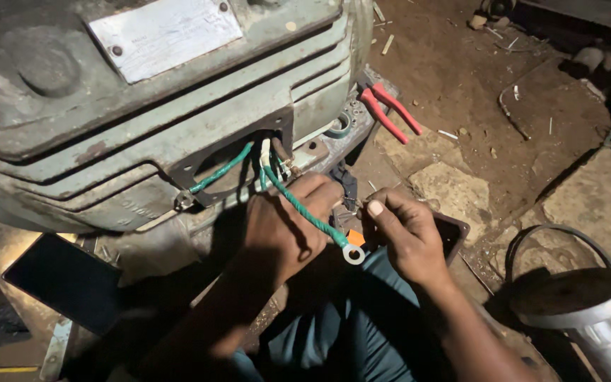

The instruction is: The person works on the terminal box of an electric motor, arranging and connecting green insulated wire leads with ring terminals, wrapping a connection with green tape by hand, and using red-handled pliers to grip and adjust the wires and terminals.

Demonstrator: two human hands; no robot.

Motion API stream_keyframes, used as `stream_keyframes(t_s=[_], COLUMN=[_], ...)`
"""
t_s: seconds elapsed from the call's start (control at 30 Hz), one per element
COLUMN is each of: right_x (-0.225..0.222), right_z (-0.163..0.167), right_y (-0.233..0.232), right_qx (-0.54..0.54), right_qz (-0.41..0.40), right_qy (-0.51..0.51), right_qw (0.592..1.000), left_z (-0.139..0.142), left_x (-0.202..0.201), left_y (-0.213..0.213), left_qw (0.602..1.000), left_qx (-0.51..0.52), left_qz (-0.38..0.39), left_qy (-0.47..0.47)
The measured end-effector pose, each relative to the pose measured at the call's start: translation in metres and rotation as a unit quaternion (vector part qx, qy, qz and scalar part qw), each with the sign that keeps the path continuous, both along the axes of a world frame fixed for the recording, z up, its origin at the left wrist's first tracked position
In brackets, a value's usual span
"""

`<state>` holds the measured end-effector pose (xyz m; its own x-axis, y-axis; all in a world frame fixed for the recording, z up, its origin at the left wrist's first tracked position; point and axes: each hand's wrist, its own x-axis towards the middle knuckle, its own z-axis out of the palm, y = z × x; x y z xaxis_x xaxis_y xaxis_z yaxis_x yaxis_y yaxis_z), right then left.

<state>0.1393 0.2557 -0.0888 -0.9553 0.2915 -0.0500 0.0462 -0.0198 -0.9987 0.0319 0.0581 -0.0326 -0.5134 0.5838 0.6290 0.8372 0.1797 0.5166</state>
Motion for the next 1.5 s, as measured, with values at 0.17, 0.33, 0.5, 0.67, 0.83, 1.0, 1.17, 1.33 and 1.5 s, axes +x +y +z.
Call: stream_keyframes(t_s=[0.17,0.33,0.5,0.67,0.83,1.0,1.17,1.33,1.5], right_x=[0.002,-0.038,-0.108,-0.147,-0.164,-0.18,-0.1,0.05,0.093], right_z=[-0.001,0.014,0.018,0.014,0.006,0.003,-0.004,-0.006,0.006], right_y=[0.018,0.068,0.103,0.105,0.111,0.126,0.129,0.091,0.062], right_qx=[0.128,0.269,0.611,0.696,0.715,0.621,0.287,0.094,0.303], right_qz=[-0.014,-0.105,-0.042,0.026,0.054,0.001,-0.042,0.061,0.088], right_qy=[0.032,-0.012,-0.075,-0.233,-0.251,-0.222,-0.204,-0.097,-0.145], right_qw=[0.991,0.957,0.787,0.679,0.651,0.751,0.935,0.989,0.938], left_z=[-0.005,-0.01,-0.012,-0.016,-0.018,-0.015,-0.014,-0.018,-0.017], left_x=[-0.003,-0.002,-0.003,-0.006,-0.007,-0.009,-0.008,-0.006,-0.008], left_y=[0.001,0.004,0.005,0.006,0.006,0.006,0.006,0.003,0.002], left_qw=[1.0,1.0,1.0,0.999,0.999,0.999,0.997,0.992,0.992], left_qx=[0.006,0.018,-0.001,0.002,-0.004,-0.02,-0.014,-0.05,-0.062], left_qz=[-0.012,-0.002,0.004,0.002,-0.002,-0.014,-0.024,-0.024,-0.022], left_qy=[0.021,0.007,-0.025,-0.039,-0.043,-0.026,-0.076,-0.109,-0.108])
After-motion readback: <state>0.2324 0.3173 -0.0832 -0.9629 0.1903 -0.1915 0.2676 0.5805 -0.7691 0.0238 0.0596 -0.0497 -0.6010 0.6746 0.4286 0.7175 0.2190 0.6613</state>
